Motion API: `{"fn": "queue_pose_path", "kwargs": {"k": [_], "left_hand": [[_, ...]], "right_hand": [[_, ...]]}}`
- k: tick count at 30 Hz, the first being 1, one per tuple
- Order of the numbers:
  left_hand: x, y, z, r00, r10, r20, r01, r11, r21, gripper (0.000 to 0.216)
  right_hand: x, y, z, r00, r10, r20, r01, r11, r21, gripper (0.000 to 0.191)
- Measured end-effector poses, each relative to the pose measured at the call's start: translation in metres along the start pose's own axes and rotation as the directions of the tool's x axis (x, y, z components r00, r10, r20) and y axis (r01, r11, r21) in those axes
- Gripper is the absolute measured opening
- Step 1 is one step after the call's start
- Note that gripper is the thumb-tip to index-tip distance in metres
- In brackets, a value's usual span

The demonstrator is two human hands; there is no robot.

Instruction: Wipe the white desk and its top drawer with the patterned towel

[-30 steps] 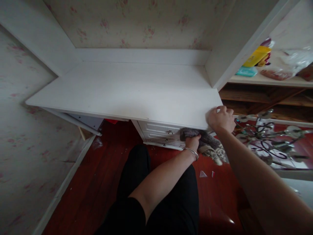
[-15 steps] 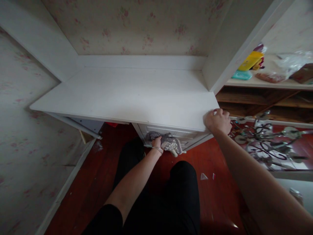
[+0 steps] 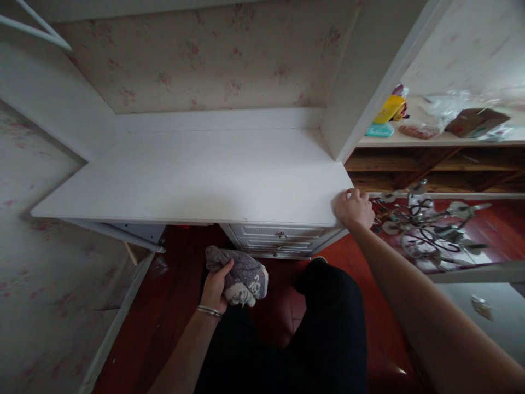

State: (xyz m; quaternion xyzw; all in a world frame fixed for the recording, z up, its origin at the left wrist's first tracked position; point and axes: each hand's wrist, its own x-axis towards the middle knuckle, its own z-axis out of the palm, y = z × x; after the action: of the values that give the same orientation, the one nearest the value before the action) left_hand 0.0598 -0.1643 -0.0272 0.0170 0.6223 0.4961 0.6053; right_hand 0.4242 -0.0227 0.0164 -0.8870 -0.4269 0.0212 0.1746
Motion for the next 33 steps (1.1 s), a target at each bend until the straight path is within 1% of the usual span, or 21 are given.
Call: {"fn": "queue_pose_path", "kwargs": {"k": [2, 5, 7, 9, 10, 11, 12, 13, 14, 15, 16, 18, 19, 21, 23, 25, 26, 27, 29, 31, 33], "left_hand": [[-0.029, 0.007, 0.002, 0.995, -0.004, 0.104, 0.002, 1.000, 0.022, 0.038], [-0.064, 0.020, 0.013, 0.966, 0.015, 0.258, -0.024, 0.999, 0.032, 0.047], [-0.080, 0.026, 0.022, 0.941, 0.023, 0.337, -0.039, 0.998, 0.041, 0.053], [-0.089, 0.031, 0.030, 0.918, 0.032, 0.396, -0.055, 0.997, 0.046, 0.054], [-0.091, 0.033, 0.034, 0.907, 0.035, 0.419, -0.060, 0.997, 0.046, 0.053], [-0.093, 0.036, 0.038, 0.898, 0.041, 0.438, -0.066, 0.997, 0.042, 0.052], [-0.094, 0.038, 0.043, 0.890, 0.049, 0.453, -0.073, 0.997, 0.036, 0.051], [-0.094, 0.040, 0.047, 0.883, 0.054, 0.467, -0.078, 0.996, 0.032, 0.049], [-0.094, 0.042, 0.052, 0.874, 0.058, 0.483, -0.083, 0.996, 0.029, 0.049], [-0.095, 0.045, 0.057, 0.863, 0.064, 0.502, -0.089, 0.996, 0.027, 0.049], [-0.094, 0.048, 0.062, 0.849, 0.068, 0.523, -0.097, 0.995, 0.028, 0.050], [-0.092, 0.055, 0.070, 0.821, 0.080, 0.565, -0.123, 0.992, 0.038, 0.051], [-0.089, 0.060, 0.072, 0.813, 0.096, 0.574, -0.147, 0.988, 0.043, 0.052], [-0.079, 0.073, 0.075, 0.818, 0.171, 0.549, -0.244, 0.968, 0.062, 0.053], [-0.064, 0.092, 0.075, 0.823, 0.288, 0.490, -0.403, 0.904, 0.144, 0.051], [-0.047, 0.113, 0.075, 0.787, 0.385, 0.482, -0.557, 0.780, 0.286, 0.047], [-0.039, 0.125, 0.075, 0.761, 0.398, 0.512, -0.610, 0.709, 0.354, 0.046], [-0.032, 0.136, 0.075, 0.736, 0.388, 0.555, -0.647, 0.645, 0.407, 0.045], [-0.018, 0.157, 0.077, 0.698, 0.339, 0.631, -0.689, 0.557, 0.463, 0.044], [-0.009, 0.173, 0.081, 0.681, 0.293, 0.671, -0.701, 0.526, 0.481, 0.043], [-0.002, 0.184, 0.087, 0.675, 0.238, 0.698, -0.693, 0.531, 0.488, 0.043]], "right_hand": [[0.002, -0.001, -0.001, 1.000, 0.004, 0.005, -0.004, 1.000, 0.011, 0.047], [0.003, 0.001, -0.004, 1.000, -0.003, 0.022, 0.001, 0.997, 0.072, 0.047], [-0.007, 0.006, -0.007, 0.995, -0.095, -0.013, 0.096, 0.975, 0.201, 0.046], [-0.031, 0.013, -0.010, 0.968, -0.243, -0.063, 0.246, 0.873, 0.421, 0.045], [-0.050, 0.015, -0.013, 0.947, -0.314, -0.064, 0.295, 0.777, 0.556, 0.046], [-0.072, 0.016, -0.015, 0.936, -0.351, -0.006, 0.254, 0.665, 0.702, 0.049], [-0.096, 0.016, -0.019, 0.921, -0.377, 0.093, 0.135, 0.535, 0.834, 0.052], [-0.120, 0.013, -0.022, 0.875, -0.426, 0.231, -0.043, 0.406, 0.913, 0.055], [-0.141, 0.008, -0.027, 0.779, -0.497, 0.382, -0.240, 0.326, 0.914, 0.058], [-0.159, 0.001, -0.032, 0.677, -0.535, 0.506, -0.398, 0.312, 0.863, 0.065], [-0.172, -0.006, -0.036, 0.608, -0.541, 0.581, -0.486, 0.324, 0.811, 0.075], [-0.180, -0.022, -0.045, 0.553, -0.550, 0.626, -0.529, 0.350, 0.773, 0.077], [-0.176, -0.029, -0.049, 0.552, -0.561, 0.617, -0.506, 0.362, 0.783, 0.070], [-0.158, -0.040, -0.055, 0.592, -0.586, 0.554, -0.399, 0.385, 0.832, 0.047], [-0.132, -0.048, -0.061, 0.677, -0.573, 0.462, -0.236, 0.426, 0.873, 0.035], [-0.108, -0.057, -0.068, 0.776, -0.521, 0.355, -0.076, 0.482, 0.873, 0.031], [-0.097, -0.061, -0.071, 0.817, -0.487, 0.308, -0.030, 0.498, 0.867, 0.031], [-0.087, -0.067, -0.075, 0.849, -0.453, 0.272, -0.011, 0.501, 0.866, 0.032], [-0.070, -0.078, -0.081, 0.891, -0.398, 0.220, -0.019, 0.451, 0.892, 0.034], [-0.055, -0.090, -0.084, 0.910, -0.371, 0.185, -0.035, 0.376, 0.926, 0.036], [-0.042, -0.101, -0.084, 0.915, -0.371, 0.158, -0.020, 0.348, 0.937, 0.039]]}}
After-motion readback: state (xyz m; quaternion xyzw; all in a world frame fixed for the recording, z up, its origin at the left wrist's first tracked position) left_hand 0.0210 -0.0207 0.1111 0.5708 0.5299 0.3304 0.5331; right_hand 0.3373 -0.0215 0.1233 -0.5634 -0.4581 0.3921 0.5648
